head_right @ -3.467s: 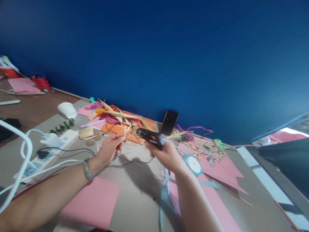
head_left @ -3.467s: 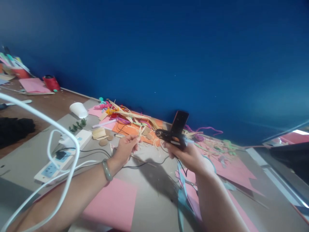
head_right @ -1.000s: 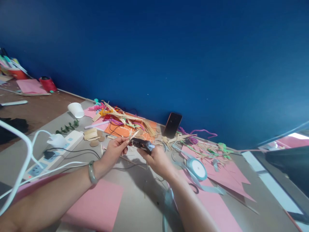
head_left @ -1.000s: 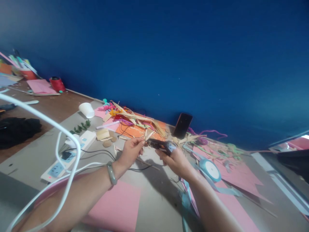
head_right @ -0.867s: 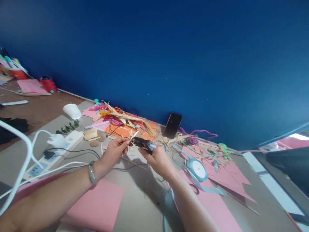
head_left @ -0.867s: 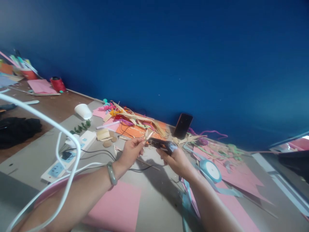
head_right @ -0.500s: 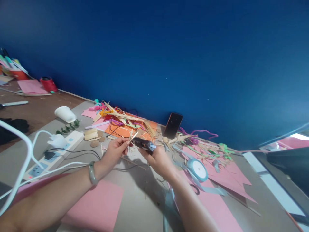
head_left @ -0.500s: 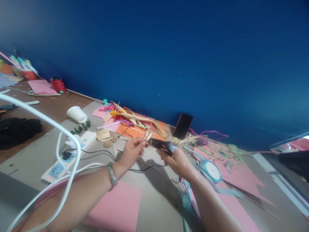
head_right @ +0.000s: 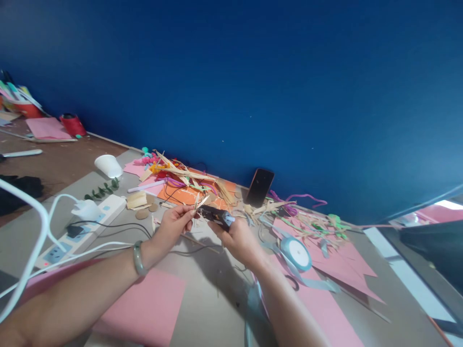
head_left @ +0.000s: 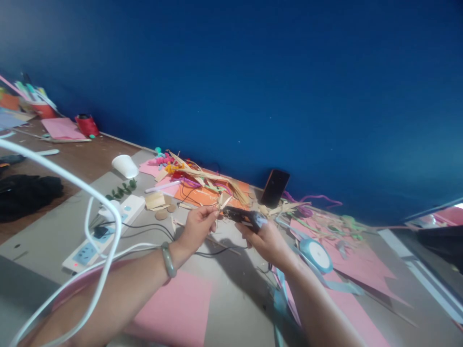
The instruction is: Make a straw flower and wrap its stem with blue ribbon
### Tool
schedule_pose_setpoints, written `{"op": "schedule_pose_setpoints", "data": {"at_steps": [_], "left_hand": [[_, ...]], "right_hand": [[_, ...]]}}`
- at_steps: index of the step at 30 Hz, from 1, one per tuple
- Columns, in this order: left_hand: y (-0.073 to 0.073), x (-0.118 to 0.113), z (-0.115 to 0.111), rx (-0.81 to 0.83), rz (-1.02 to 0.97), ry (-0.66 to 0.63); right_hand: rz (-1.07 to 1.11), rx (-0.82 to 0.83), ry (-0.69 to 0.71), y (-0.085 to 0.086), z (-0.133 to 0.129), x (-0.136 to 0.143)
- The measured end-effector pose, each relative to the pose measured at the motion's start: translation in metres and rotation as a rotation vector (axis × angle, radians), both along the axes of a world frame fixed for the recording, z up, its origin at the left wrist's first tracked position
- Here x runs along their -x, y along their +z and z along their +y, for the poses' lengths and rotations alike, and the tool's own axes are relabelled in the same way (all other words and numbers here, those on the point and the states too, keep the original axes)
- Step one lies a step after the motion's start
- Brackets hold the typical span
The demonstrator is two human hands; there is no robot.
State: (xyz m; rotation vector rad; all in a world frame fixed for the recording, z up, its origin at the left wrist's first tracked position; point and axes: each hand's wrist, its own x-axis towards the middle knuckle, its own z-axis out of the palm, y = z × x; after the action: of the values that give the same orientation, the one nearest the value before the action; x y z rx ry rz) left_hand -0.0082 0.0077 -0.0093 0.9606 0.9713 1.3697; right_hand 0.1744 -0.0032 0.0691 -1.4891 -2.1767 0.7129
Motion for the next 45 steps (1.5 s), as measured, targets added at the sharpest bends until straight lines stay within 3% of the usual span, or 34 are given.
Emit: {"op": "schedule_pose_setpoints", "data": {"at_steps": [15,45], "left_hand": [[0.0046,0.0002,-0.0019,0.008,-0.004,0.005],[0.0002,-0.0004,-0.0007,-0.008,0.019,0.033]], "right_hand": [[-0.011,0.02,0.019,0.0012,-0.0011,0.0025],[0.002,0.001,-0.02,0.0014,-0.0009,0.0016]]}}
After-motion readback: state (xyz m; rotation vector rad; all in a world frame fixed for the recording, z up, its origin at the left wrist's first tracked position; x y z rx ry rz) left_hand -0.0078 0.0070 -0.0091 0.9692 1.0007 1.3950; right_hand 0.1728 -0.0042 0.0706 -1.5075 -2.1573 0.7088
